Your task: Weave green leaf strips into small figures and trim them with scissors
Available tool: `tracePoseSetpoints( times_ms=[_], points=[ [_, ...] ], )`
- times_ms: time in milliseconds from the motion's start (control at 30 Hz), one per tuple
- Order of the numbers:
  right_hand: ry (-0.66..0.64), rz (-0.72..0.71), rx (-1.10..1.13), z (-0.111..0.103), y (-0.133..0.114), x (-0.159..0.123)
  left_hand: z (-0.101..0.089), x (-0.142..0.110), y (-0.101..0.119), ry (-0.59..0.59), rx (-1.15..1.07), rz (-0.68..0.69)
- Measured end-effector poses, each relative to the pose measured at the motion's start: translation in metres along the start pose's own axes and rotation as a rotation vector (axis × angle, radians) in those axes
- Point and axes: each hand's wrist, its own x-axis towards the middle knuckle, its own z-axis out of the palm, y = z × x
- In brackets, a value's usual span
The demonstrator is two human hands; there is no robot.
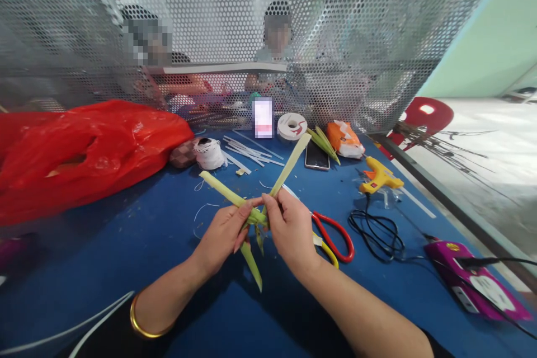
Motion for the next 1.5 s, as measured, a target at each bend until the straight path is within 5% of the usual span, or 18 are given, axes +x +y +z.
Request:
tracePoseSetpoints(
  times_ms=[367, 467, 733, 867, 1067, 1300, 1500],
  points=[
    [0.038, -0.019, -0.041, -0.007, -0.005, 0.004, -0.004, 0.004, 0.001, -0.057, 0.079, -0.088],
    [0.04, -0.045, -0.082, -0.008, -0.006, 0.004, -0.004, 0.005, 0.0, -0.022, 0.129, -0.069],
    [0.071, -0.104, -0.132, -0.008, -0.008, 0.001, -0.014, 0.006, -0.001, -0.154, 0.098, -0.053],
    [0.05, -0.113, -0.154, -0.005, -0.005, 0.001, -0.015, 0.007, -0.003, -0.093, 0.143, 0.016],
    [0.007, -0.066, -0.078, -0.006, -0.004, 0.006, -0.007, 0.005, 0.0, -0.032, -0.078, -0.056],
    [-0.101, 0.107, 0.097, -0.007, -0.002, 0.011, -0.005, 0.003, 0.004, -0.097, -0.193, -0.097],
    [-0.102, 0.219, 0.273, -0.006, -0.005, 0.012, -0.003, 0.003, 0.003, -0.009, -0.305, -0.099]
  ],
)
